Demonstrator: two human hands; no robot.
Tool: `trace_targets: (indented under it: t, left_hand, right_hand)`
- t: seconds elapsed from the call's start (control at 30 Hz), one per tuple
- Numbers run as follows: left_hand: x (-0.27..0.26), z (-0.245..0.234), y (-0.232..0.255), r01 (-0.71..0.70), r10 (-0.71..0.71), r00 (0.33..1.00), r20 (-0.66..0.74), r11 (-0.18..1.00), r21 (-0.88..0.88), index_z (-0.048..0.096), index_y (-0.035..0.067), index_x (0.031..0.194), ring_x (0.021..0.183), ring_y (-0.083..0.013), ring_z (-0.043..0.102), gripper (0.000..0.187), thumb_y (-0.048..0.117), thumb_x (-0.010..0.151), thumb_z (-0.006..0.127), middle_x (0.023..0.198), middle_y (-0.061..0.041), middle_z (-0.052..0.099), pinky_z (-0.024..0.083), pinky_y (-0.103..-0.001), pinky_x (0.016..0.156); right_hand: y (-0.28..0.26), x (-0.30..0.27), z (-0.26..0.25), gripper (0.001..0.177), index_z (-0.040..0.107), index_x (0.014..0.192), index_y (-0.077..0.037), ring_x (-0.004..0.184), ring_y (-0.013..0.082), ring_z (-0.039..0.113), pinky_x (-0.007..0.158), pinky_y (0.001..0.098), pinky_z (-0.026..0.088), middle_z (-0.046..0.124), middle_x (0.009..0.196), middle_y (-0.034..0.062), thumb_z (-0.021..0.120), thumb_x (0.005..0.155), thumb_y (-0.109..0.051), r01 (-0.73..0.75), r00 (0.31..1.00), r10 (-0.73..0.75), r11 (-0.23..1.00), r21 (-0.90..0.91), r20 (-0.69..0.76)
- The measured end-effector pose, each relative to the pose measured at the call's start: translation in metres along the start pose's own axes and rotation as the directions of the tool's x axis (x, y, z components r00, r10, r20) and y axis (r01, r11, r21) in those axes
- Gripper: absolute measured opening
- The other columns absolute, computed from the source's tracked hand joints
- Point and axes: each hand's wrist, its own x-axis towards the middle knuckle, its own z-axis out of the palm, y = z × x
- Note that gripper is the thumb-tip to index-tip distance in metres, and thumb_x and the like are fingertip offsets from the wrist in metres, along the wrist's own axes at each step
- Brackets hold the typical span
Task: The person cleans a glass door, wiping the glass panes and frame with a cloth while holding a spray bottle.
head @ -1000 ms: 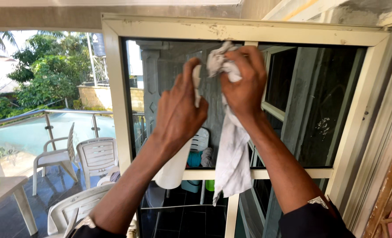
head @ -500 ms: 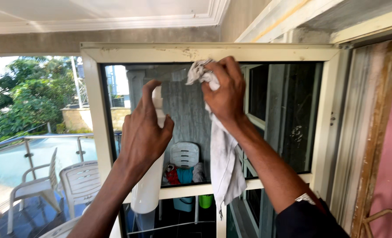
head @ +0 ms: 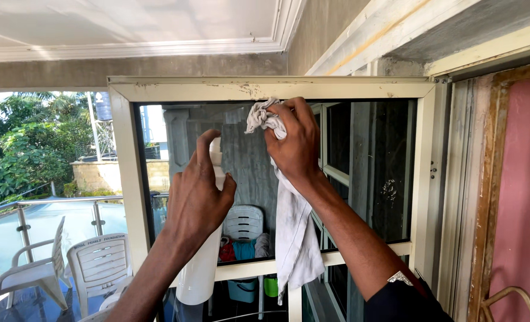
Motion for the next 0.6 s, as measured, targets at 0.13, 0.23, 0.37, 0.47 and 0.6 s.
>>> trace_targets:
  t: [0.13,0.23,0.37,0.47,0.6]
  left_hand:
    - [-0.004,0.000,-0.001,0.011,-0.011,1.000,0.020,1.000,0.018,0.026,0.008,0.146,0.055,-0.0370,0.071,0.074,0.006,0.084,0.065,0.097,-0.031,0.070,0.060,-0.046,0.049]
    - [-0.002,-0.003,0.000,0.031,-0.033,0.999,0.044,0.999,0.037,0.025,0.008,0.146,0.055,-0.0378,0.071,0.076,0.006,0.082,0.066,0.100,-0.033,0.067,0.061,-0.045,0.046]
    - [0.000,-0.007,0.000,0.014,-0.014,1.000,0.028,1.000,-0.003,0.026,0.007,0.146,0.054,-0.0354,0.071,0.074,0.005,0.082,0.063,0.099,-0.031,0.068,0.059,-0.044,0.046]
    - [-0.004,-0.010,-0.002,0.022,-0.022,0.999,0.037,1.000,0.006,0.026,0.007,0.146,0.055,-0.0361,0.071,0.074,0.006,0.083,0.064,0.097,-0.031,0.069,0.060,-0.046,0.047]
    - [-0.014,-0.017,-0.008,0.062,-0.063,0.997,0.034,0.998,0.010,0.027,0.009,0.148,0.061,-0.0409,0.070,0.076,0.007,0.082,0.066,0.095,-0.031,0.069,0.058,-0.052,0.059]
  right_hand:
    - [-0.007,-0.010,0.001,0.035,0.069,0.108,-0.001,0.089,0.0273,0.064,0.074,0.0397,0.052,0.058,0.099,0.0119,0.077,0.074,0.004,-0.019,0.999,0.018,1.000,0.021,0.040]
    - [-0.008,-0.017,-0.011,0.038,0.069,0.108,-0.001,0.090,0.0296,0.064,0.075,0.0417,0.052,0.056,0.098,0.0125,0.077,0.071,0.004,0.024,0.995,-0.028,0.999,0.048,0.091]
    - [-0.002,-0.009,-0.008,0.036,0.068,0.107,0.000,0.085,0.0282,0.064,0.069,0.0416,0.051,0.057,0.096,0.0119,0.079,0.073,0.003,-0.045,0.993,0.047,0.999,-0.021,0.104]
    - [-0.001,0.001,0.005,0.035,0.067,0.108,-0.001,0.088,0.0280,0.065,0.072,0.0416,0.052,0.058,0.099,0.0114,0.078,0.075,0.004,-0.048,0.999,0.048,0.998,-0.030,-0.004]
    - [-0.014,0.004,0.017,0.037,0.069,0.107,-0.003,0.091,0.0296,0.064,0.076,0.0430,0.052,0.059,0.098,0.0112,0.077,0.072,0.006,-0.015,0.998,0.015,1.000,-0.003,-0.055]
